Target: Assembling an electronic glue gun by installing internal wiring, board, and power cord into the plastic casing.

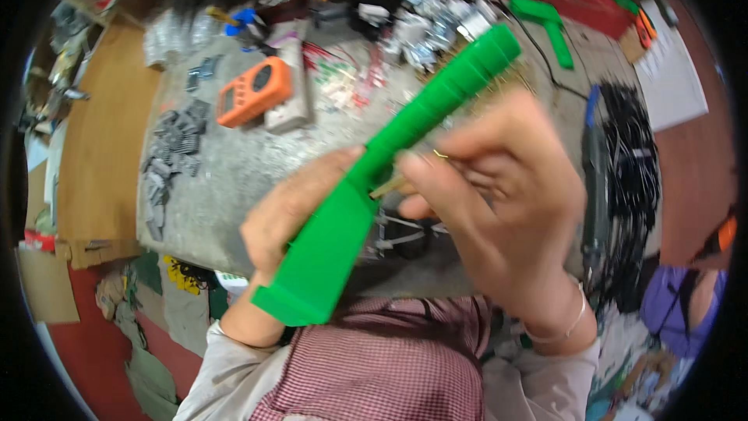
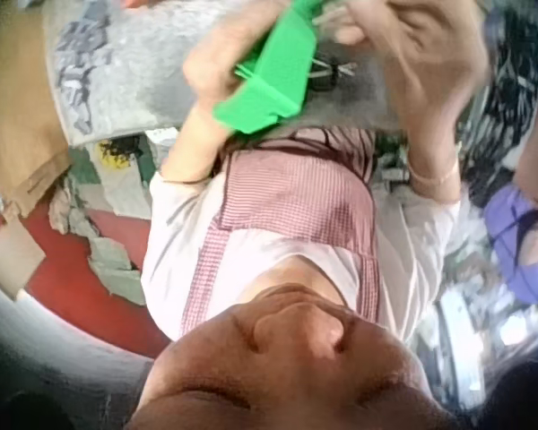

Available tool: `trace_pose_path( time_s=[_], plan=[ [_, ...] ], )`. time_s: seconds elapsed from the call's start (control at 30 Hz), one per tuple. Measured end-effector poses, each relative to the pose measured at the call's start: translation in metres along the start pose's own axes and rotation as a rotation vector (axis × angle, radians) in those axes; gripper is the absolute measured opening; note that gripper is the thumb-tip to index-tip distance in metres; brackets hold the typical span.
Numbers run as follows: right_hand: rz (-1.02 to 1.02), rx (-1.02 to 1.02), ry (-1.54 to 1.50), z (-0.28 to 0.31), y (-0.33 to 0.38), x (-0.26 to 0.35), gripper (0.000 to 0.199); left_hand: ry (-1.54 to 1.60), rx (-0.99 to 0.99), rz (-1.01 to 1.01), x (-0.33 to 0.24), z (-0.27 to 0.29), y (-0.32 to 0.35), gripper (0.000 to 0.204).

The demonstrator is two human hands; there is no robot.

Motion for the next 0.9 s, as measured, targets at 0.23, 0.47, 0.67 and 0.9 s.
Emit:
trace_pose_path(
  time_s=[0.23, 0.47, 0.67, 0.9],
  plan=[
    [0.145, 0.474, 0.561, 0.025, 0.01, 0.01, 0.029, 0.169, 0.292, 0.412, -0.002, 0.001, -0.007, 0.031],
    [0.399, 0.707, 1.152, 0.053, 0.026, 0.011, 0.044, 0.533, 0.643, 0.664, 0.0, -0.026, -0.01, 0.064],
    [0.023, 0.747, 1.096, 0.074, 0.049, 0.001, 0.042, -0.401, 0.686, 0.162, -0.01, -0.059, 0.022, 0.075],
    [0.058, 0.796, 0.905, 0.062, 0.059, -0.021, 0.041, -0.198, 0.541, 0.283, 0.024, -0.032, 0.04, 0.068]
  ],
)
Point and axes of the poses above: each hand's wrist, its own y-axis away from the middle knuckle, its own z-axis out of the back of the hand, x = y × z, the point moved 2 cm from there along -y, towards the middle knuckle, and after that the axes turned 13 degrees about z, right-handed, at the moved point
